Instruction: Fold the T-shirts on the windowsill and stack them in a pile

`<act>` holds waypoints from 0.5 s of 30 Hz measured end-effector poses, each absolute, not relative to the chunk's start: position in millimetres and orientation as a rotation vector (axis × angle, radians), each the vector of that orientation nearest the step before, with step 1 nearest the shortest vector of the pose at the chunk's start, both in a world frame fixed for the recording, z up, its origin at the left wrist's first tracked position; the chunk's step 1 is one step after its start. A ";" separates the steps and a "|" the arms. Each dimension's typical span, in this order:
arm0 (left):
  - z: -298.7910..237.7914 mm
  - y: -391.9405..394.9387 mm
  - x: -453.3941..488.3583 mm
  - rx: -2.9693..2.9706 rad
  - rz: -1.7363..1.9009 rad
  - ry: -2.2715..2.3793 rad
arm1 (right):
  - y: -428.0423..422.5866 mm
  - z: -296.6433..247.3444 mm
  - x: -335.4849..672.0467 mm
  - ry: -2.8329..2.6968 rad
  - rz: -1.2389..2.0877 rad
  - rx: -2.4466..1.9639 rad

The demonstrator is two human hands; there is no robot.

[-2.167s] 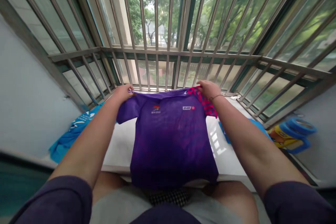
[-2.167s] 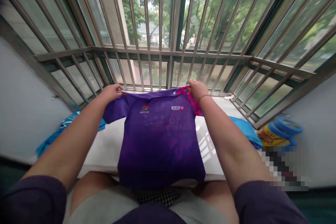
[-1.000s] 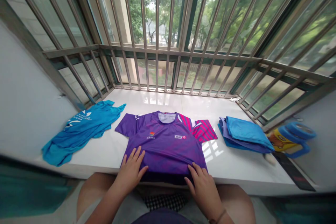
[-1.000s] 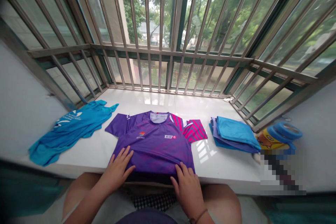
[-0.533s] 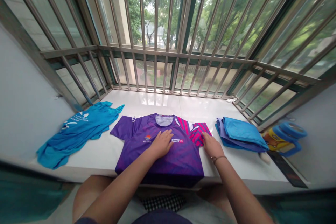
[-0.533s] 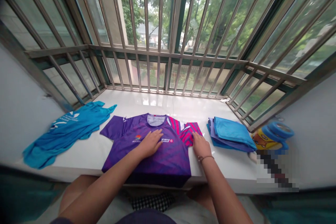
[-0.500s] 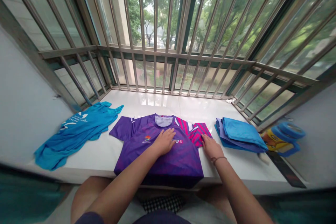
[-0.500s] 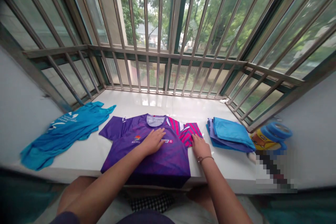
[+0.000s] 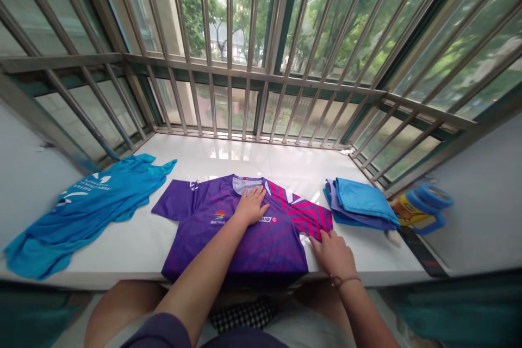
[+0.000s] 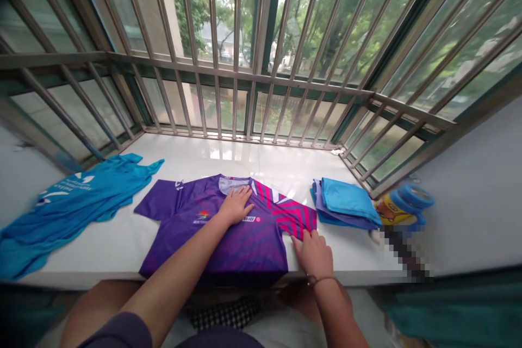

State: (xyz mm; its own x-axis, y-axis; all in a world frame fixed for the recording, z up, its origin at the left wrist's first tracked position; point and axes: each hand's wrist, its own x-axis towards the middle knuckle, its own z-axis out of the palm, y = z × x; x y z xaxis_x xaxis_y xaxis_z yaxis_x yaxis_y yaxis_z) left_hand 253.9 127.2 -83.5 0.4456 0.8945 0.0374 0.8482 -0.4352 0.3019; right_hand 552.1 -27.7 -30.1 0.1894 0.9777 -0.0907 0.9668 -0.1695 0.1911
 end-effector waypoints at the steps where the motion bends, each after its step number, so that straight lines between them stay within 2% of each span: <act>1: -82.9 127.2 253.6 2.458 0.286 1.504 | -25.4 -29.9 550.2 1.892 0.104 2.274; 5: -79.3 125.6 256.3 2.428 0.342 1.477 | -13.6 -36.1 510.5 2.239 0.156 2.229; 9: -70.0 120.5 257.6 2.408 0.417 1.502 | 1.2 -50.1 432.2 2.628 -0.038 1.945; 15: -44.4 103.8 170.3 2.259 0.497 1.913 | 21.9 -69.0 389.4 2.491 -0.234 2.029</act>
State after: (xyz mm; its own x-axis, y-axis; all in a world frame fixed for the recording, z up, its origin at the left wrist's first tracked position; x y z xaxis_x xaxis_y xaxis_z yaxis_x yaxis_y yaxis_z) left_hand 170.3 103.8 -44.4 0.1370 0.9778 0.1589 0.9314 -0.1817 0.3155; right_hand 389.4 21.9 -69.0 -0.2045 0.9784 -0.0299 0.9669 0.1971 -0.1623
